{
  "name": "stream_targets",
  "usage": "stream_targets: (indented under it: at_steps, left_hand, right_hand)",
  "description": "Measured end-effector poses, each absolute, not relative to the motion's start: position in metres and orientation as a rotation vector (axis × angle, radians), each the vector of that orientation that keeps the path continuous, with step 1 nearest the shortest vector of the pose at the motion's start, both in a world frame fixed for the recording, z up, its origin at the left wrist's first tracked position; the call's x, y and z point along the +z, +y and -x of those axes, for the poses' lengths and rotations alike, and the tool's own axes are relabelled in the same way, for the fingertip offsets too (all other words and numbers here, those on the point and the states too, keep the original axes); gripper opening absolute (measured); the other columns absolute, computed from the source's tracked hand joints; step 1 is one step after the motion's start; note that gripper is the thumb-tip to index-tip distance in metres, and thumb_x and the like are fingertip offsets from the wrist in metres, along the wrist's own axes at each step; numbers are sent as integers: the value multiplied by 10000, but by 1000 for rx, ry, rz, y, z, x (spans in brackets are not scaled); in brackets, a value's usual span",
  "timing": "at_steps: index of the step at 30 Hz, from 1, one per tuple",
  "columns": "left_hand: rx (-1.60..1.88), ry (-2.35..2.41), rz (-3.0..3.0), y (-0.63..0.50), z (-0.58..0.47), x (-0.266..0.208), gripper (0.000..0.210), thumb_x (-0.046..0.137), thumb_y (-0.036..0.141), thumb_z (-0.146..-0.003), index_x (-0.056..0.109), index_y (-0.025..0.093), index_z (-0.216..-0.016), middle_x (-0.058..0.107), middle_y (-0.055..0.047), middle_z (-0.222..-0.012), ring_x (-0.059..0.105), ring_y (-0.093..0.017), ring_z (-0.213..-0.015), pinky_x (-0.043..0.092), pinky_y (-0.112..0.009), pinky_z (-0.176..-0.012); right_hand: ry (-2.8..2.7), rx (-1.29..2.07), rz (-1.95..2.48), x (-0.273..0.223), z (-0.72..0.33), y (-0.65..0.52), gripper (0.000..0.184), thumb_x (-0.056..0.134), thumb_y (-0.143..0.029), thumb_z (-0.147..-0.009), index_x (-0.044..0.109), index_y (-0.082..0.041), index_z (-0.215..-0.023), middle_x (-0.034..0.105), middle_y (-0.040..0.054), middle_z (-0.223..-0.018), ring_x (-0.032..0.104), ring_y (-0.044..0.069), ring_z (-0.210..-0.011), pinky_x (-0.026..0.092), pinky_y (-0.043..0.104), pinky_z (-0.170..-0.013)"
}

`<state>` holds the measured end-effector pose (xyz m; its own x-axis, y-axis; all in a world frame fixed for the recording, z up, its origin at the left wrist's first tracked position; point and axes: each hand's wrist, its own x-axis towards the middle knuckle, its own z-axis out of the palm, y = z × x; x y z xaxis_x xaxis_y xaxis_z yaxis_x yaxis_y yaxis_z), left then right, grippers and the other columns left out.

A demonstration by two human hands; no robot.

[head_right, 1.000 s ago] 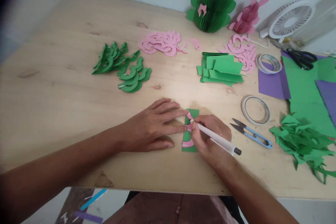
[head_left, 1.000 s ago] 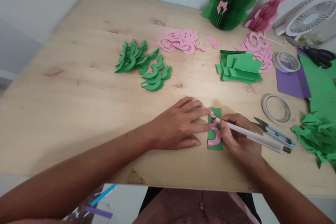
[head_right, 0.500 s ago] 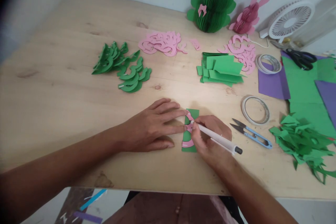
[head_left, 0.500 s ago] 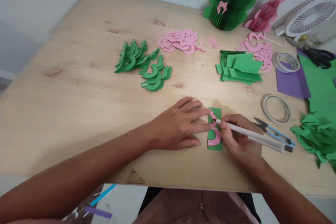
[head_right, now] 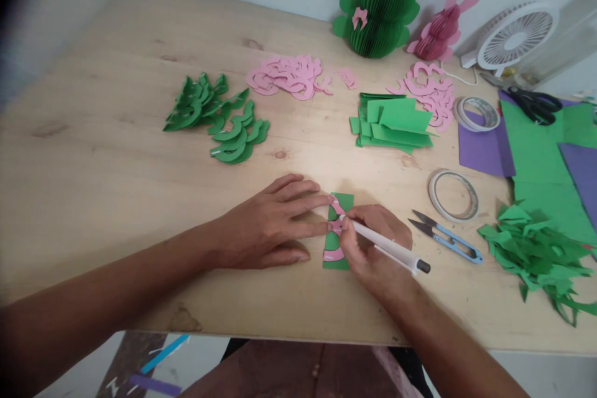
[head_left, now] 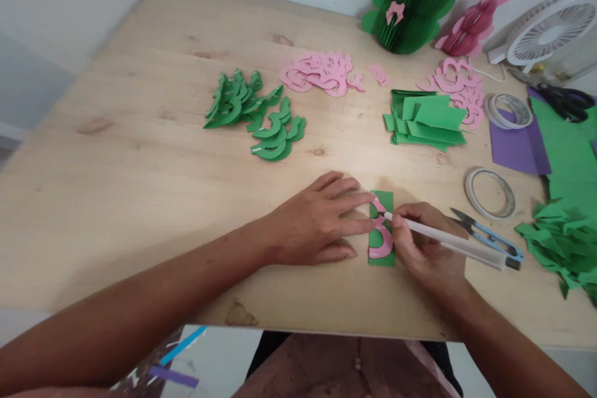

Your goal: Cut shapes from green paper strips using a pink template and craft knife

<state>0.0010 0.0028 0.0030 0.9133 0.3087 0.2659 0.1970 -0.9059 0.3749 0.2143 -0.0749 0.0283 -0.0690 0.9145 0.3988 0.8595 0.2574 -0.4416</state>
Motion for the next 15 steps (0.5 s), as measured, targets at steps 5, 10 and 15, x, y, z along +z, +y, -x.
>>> stream_targets:
  at_steps: [5, 10, 15]
  left_hand:
    - [451, 359, -2744, 4, -1, 2, 457, 623, 421, -909, 568, 283, -1341, 479, -104, -1469, 428, -319, -1302, 306, -535, -1122]
    - [459, 345, -2751, 5, 0, 2, 457, 617, 420, -911, 564, 284, -1344, 488, -105, -1459, 433, -317, -1293, 314, -532, -1114]
    - [455, 351, -2758, 5, -1, 2, 450, 615, 423, -910, 574, 278, -1334, 486, -107, -1461, 431, -322, -1295, 315, -533, -1111]
  right_hand:
    - [-1957, 78, 1594, 30, -214, -74, 108, 557, -214, -870, 597, -207, -770, 650, -19, -632, 604, 124, -546, 476, 246, -535]
    - [-1968, 53, 1587, 32, -213, -73, 147, 538, -232, -874, 592, -214, -738, 646, -15, -610, 598, 132, -526, 461, 256, -512]
    - [-1947, 74, 1603, 31, -213, -74, 136, 536, -228, -862, 590, -215, -738, 641, -20, -610, 592, 128, -523, 458, 251, -516]
